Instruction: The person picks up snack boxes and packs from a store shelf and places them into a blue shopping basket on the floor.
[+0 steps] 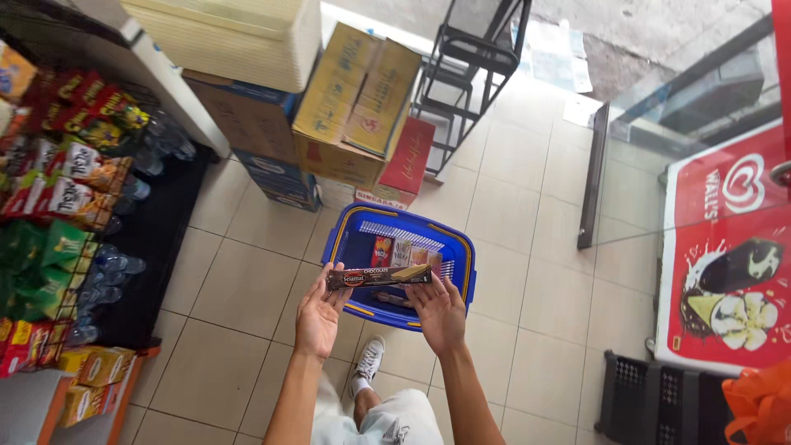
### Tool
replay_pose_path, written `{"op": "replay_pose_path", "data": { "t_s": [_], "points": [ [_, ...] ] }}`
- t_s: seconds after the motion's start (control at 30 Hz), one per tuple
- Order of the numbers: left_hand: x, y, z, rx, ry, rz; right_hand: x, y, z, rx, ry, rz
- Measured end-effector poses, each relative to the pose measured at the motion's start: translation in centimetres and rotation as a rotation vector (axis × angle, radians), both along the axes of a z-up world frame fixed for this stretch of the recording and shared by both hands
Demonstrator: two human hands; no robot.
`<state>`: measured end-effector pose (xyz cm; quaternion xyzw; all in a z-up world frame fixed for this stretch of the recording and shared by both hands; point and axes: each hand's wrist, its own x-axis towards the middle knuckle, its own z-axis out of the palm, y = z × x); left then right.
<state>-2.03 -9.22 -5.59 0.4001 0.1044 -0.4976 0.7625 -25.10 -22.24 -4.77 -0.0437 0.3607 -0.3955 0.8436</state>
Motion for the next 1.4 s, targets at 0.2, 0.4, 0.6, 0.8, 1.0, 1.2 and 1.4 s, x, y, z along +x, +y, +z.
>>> {"op": "replay_pose_path", "data": {
  "t_s": [0.2, 0.4, 0.6, 0.8, 1.0, 1.2, 1.4],
  "points": [
    [-0.9, -4.2, -6.6, 0.158, -0.139, -0.161, -2.7, -2.2, -9.9, 0.027, 0.369, -0.043],
    [-0.9, -6.2, -18.7, 0.452, -0.45, -0.43, -3.8, -2.6, -19.1, -0.065, 0.881, 0.038],
    [-1.7, -5.0, -36.0, 0.786, -0.805, -0.924, -7.2, -2.4, -31.9, -0.097, 1.424, 0.429],
    [-2.3, -5.3, -39.1, 0.924, -0.793, -1.251, -7.6, -1.9, -37.0, -0.096, 1.558, 0.816],
    [-4.1, -5.6, -40.5, 0.918, -0.71, -1.284, -7.3, -2.6, -38.9, -0.096, 1.446, 0.94],
    [-4.9, -5.5, -43.3, 0.926, -0.697, -1.424, -4.2, -4.4, -35.3, -0.02, 1.355, 1.076],
    [-4.7, -6.4, -41.5, 0.934, -0.644, -1.54, -2.2, -6.6, -28.1, 0.006, 1.293, 1.111]
  ]
}}
